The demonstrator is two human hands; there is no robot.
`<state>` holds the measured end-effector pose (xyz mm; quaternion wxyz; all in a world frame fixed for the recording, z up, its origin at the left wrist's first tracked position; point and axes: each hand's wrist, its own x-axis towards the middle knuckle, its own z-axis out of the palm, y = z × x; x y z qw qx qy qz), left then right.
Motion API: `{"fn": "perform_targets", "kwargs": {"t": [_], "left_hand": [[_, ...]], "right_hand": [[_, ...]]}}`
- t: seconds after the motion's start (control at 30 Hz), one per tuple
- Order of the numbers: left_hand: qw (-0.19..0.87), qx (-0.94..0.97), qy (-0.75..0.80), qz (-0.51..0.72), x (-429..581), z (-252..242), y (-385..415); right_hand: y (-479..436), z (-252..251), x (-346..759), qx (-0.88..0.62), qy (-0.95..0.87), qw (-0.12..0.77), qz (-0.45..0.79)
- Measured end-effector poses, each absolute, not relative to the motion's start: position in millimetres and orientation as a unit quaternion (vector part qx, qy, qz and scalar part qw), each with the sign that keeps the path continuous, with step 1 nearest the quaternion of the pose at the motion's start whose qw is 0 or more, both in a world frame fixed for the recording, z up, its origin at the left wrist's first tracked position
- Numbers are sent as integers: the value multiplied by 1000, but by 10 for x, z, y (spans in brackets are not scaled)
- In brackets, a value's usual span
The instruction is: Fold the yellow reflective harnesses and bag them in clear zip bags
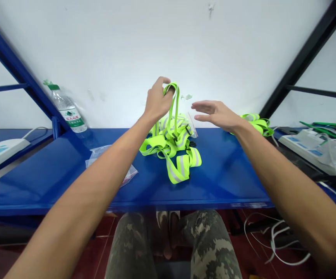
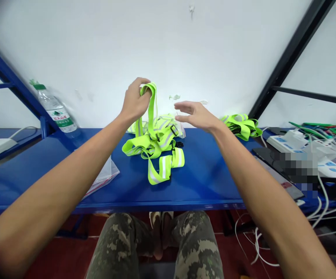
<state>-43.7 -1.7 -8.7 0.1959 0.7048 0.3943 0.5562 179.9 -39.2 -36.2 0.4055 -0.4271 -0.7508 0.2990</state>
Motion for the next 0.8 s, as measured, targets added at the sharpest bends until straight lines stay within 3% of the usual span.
{"fn": "perform_targets", "kwargs": {"t": [0.1, 0.2, 0.3, 0.43, 0.5, 0.6, 0.7, 0.8], "left_hand": [[139, 708, 372, 584, -308, 89, -89], [89, 675, 383, 624, -278, 303, -121], [66, 629, 402, 662, -344, 497, -122], [-74, 515, 415, 747, -570, 649, -30], [-99, 459, 450, 759, -744, 661, 50], [-90, 435, 539, 716, -1012, 578, 152], [-60, 454, 616, 641, -1184, 390, 205], [-40, 475, 638, 604, -1252, 154, 250]], "right_hand": [[-399, -375, 1503, -382, -776, 379, 329], [-426, -357, 1300, -381, -823, 256, 335], [-411, -330, 1261, -403, -864, 136, 270], [-336, -285, 1500, -489, -851, 49, 187], [-308, -257, 1723, -574, -800, 116, 131], [-272, -198, 2092, -657, -655, 374, 5], [-190, -85, 2371, -606, -552, 567, -77], [-65, 92, 2467, -544, -491, 679, -41]]}}
